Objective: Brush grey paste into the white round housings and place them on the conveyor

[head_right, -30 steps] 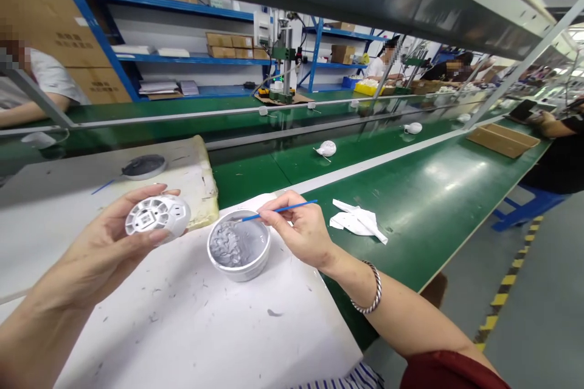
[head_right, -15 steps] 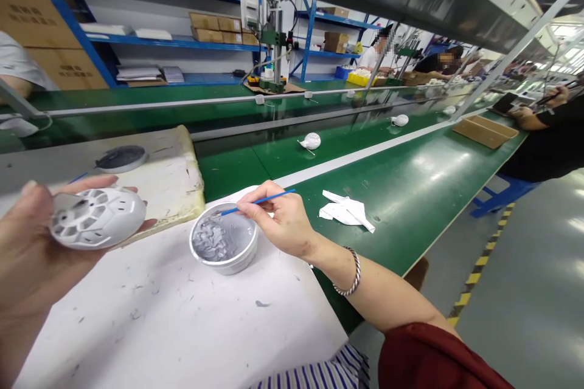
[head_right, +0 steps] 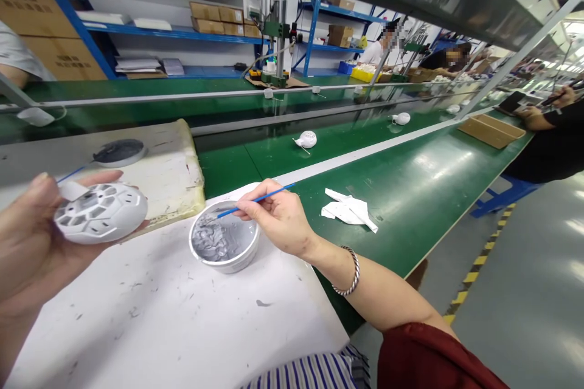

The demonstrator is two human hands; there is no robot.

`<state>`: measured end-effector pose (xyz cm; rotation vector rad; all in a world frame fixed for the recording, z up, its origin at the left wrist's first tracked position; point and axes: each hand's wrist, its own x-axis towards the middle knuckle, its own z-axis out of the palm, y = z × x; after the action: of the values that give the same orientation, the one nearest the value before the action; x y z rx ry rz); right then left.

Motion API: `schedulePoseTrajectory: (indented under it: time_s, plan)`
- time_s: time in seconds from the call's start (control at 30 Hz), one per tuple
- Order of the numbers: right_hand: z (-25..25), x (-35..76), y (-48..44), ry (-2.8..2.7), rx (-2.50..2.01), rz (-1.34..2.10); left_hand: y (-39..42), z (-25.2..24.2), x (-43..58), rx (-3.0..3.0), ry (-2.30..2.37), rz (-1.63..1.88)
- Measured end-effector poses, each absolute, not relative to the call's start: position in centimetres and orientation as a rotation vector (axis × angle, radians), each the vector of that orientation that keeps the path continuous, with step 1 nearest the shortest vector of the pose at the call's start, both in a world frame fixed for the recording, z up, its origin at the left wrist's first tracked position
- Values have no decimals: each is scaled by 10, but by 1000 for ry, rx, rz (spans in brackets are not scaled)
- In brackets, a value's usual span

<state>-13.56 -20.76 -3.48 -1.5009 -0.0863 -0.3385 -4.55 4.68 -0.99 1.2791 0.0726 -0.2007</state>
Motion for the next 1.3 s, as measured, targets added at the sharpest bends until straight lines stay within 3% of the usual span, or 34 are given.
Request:
schedulePoseTrajectory:
  time_s: [0.33,0.77,1.1,1.3]
  plan:
    - [-39,-131,-228,166,-1077,-193,47,-9,-46,1273,105,-241]
    - [-24,-127,-228,148,-1015,-210,42,-15,-52,1344,131,-428]
    - [32,-102,-206,19,-1070,-211,35,-12,-66,1268,83,-567]
    - [23,-110,-185,-163,-1203,-201,33,-8,-72,1182,35,-612]
